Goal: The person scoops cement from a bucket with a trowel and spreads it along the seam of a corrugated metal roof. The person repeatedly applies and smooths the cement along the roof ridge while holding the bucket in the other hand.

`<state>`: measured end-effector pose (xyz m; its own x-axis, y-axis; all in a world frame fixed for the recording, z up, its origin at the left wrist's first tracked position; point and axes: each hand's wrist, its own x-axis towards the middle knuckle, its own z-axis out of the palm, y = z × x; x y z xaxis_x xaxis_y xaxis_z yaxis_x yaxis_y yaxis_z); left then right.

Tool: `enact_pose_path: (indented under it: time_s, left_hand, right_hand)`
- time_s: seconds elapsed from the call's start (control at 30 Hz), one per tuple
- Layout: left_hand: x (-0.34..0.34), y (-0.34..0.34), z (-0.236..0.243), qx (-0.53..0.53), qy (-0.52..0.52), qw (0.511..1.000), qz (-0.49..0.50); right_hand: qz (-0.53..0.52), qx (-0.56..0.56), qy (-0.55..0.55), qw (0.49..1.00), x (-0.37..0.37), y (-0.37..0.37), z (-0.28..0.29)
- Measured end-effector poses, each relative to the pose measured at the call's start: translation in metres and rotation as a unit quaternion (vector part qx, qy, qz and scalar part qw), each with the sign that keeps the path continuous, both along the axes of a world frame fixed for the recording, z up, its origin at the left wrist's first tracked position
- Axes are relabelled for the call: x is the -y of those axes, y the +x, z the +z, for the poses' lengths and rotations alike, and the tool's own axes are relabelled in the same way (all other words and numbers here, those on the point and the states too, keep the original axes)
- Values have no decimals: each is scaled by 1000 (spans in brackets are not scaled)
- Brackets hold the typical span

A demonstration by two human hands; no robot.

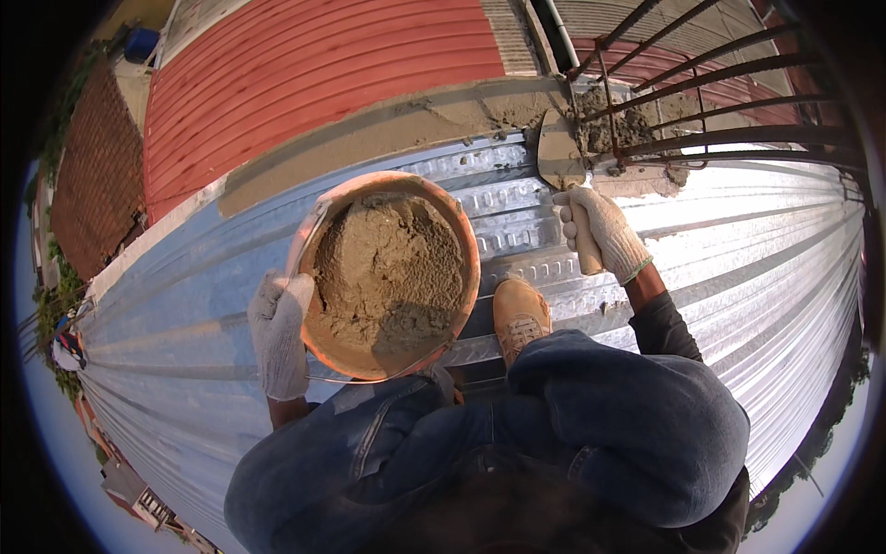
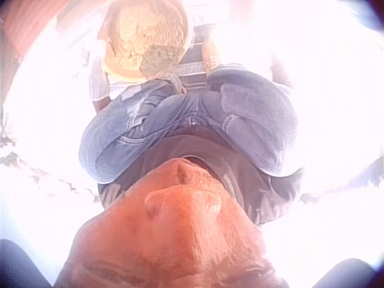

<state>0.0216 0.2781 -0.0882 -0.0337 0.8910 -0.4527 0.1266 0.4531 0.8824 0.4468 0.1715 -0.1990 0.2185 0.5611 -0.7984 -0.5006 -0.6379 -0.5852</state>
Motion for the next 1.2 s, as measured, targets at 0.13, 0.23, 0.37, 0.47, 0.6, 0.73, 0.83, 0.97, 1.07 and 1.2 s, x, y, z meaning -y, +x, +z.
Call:
enact_pose_path:
  time_s: [0.13,0.23,0.37,0.47,0.6,0.73,0.83,0.97,1.07,1.2]
  left_hand:
    - [-1,-10,-7,-32,32,998,-41]
    - [-1,-8,-2,-28,15,999,-42]
    - [3,6,5,-47,29,998,1]
    - [-1,14,11,-25,24,999,-37]
    - [0,12,12,-21,25,997,-63]
    - [0,5,9,-27,17,998,-62]
    - [0,3,8,-39,29,997,-62]
    - [-2,9,10,-31,17,998,-44]
    - [-5,1,7,-32,5,998,-53]
    - [-8,3,6,-22,12,997,-68]
  right_hand:
    - [39,18,2,999,-5,2,4]
    - [63,-6,-6,998,-22,-9,8]
    - [171,-47,19,984,-40,-21,-2]
    - [166,-50,50,984,-43,-30,-6]
    - [225,89,41,969,-47,-38,7]
    - [323,236,34,916,-55,-19,1]
    - [305,313,22,899,-53,-7,0]
    - [234,311,33,921,-49,21,-10]
    - [82,125,77,986,-68,20,-16]
    - [-42,-67,98,992,-101,31,-51]
